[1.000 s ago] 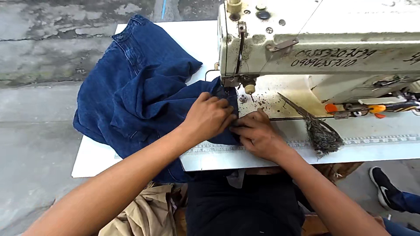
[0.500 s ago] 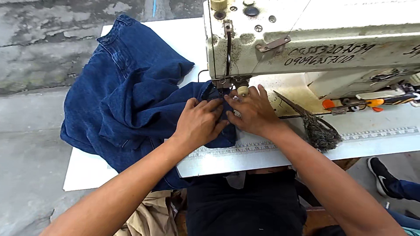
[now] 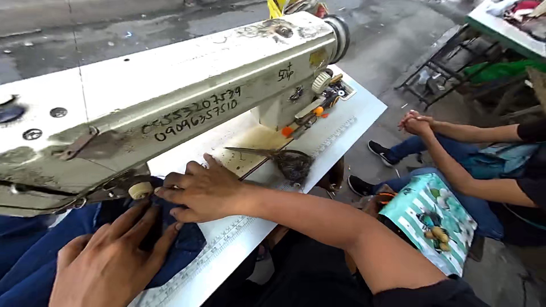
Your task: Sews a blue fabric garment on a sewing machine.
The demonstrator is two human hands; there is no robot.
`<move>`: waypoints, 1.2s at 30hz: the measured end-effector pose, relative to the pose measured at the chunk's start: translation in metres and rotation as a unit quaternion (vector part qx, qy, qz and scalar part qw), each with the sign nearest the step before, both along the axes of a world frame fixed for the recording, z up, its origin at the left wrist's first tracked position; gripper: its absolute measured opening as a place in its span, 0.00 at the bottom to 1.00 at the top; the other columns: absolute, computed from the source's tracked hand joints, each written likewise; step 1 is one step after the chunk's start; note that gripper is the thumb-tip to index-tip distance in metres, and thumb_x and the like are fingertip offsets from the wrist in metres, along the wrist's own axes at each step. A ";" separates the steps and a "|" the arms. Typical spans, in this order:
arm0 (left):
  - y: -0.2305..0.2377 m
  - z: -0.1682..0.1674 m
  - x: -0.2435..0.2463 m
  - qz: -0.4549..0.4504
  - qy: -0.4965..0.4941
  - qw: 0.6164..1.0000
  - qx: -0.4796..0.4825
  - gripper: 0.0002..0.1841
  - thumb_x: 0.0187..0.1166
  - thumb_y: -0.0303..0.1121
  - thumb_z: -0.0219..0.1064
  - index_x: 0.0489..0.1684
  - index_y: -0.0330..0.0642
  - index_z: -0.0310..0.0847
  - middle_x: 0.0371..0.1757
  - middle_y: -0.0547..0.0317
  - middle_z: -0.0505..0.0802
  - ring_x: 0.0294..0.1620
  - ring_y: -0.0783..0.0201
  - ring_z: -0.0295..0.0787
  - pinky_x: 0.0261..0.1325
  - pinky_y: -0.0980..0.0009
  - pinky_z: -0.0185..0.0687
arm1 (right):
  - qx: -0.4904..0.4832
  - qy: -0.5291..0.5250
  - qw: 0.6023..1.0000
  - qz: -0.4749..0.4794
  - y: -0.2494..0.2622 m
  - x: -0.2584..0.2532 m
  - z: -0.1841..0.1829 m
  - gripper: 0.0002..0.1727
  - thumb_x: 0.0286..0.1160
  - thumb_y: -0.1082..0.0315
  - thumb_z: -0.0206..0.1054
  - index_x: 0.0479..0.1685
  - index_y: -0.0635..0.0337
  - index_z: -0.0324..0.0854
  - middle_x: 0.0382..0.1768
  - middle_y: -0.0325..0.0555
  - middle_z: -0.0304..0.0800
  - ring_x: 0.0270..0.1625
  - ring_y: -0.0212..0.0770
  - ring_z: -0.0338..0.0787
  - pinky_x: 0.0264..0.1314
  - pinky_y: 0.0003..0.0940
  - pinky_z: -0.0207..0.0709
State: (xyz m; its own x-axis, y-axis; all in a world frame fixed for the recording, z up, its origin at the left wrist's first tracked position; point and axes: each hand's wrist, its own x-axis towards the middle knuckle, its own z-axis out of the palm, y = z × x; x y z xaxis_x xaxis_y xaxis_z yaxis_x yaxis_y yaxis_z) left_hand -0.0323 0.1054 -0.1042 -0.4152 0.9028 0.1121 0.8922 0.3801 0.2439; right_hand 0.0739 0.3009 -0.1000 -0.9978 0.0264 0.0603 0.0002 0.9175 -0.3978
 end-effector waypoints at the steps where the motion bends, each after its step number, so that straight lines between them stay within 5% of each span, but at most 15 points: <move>1: 0.001 -0.001 0.001 -0.003 0.013 1.000 0.009 0.37 0.79 0.66 0.55 0.66 0.42 0.89 0.72 0.40 0.88 0.66 0.37 0.88 0.68 0.29 0.68 | 0.003 0.032 0.999 -0.007 -0.001 0.002 -0.006 0.26 0.85 0.51 0.60 0.81 0.42 0.78 0.74 0.36 0.84 0.76 0.51 0.78 0.83 0.73 0.55; 5: 0.001 0.009 0.010 0.018 0.058 0.998 0.014 0.37 0.79 0.65 0.55 0.60 0.37 0.91 0.66 0.41 0.92 0.62 0.39 0.90 0.63 0.33 0.74 | 0.028 0.142 0.989 -0.006 -0.003 0.004 -0.022 0.22 0.79 0.51 0.67 0.70 0.42 0.88 0.65 0.37 0.90 0.67 0.52 0.85 0.73 0.73 0.67; 9: -0.001 0.013 0.009 0.013 0.040 0.999 -0.013 0.31 0.78 0.57 0.62 0.64 0.39 0.89 0.70 0.47 0.90 0.65 0.45 0.89 0.65 0.38 0.75 | 0.063 0.118 0.991 -0.004 -0.006 0.003 -0.018 0.25 0.82 0.47 0.60 0.73 0.41 0.85 0.66 0.41 0.88 0.65 0.55 0.84 0.71 0.78 0.63; 16: -0.007 0.011 0.009 -0.012 0.052 0.998 -0.012 0.28 0.81 0.55 0.58 0.62 0.42 0.91 0.70 0.52 0.90 0.61 0.50 0.90 0.63 0.44 0.76 | 0.108 0.081 0.991 -0.002 -0.008 0.003 -0.015 0.27 0.86 0.44 0.52 0.78 0.39 0.82 0.69 0.41 0.86 0.66 0.55 0.83 0.73 0.79 0.59; 25: -0.008 0.006 0.009 -0.019 0.069 0.997 -0.004 0.28 0.84 0.54 0.54 0.63 0.44 0.91 0.71 0.57 0.90 0.62 0.53 0.89 0.63 0.47 0.76 | 0.119 0.090 0.989 -0.010 -0.010 0.004 -0.018 0.27 0.87 0.45 0.51 0.77 0.39 0.83 0.70 0.40 0.86 0.66 0.54 0.83 0.74 0.77 0.58; 36: -0.002 0.003 -0.005 -0.035 0.061 0.997 0.039 0.27 0.82 0.55 0.58 0.55 0.43 0.94 0.64 0.49 0.93 0.60 0.48 0.91 0.61 0.43 0.79 | 0.090 0.116 0.989 -0.014 0.000 -0.004 -0.020 0.25 0.86 0.45 0.54 0.71 0.40 0.88 0.68 0.42 0.86 0.64 0.57 0.83 0.71 0.77 0.61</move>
State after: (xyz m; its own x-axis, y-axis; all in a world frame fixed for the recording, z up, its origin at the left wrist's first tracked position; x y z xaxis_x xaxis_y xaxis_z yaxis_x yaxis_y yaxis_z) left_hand -0.0378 0.1033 -0.1010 -0.3312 0.9154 0.2287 0.9405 0.3008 0.1583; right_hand 0.0700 0.3010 -0.1200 -0.9555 0.0213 0.2942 -0.0458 0.9746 -0.2194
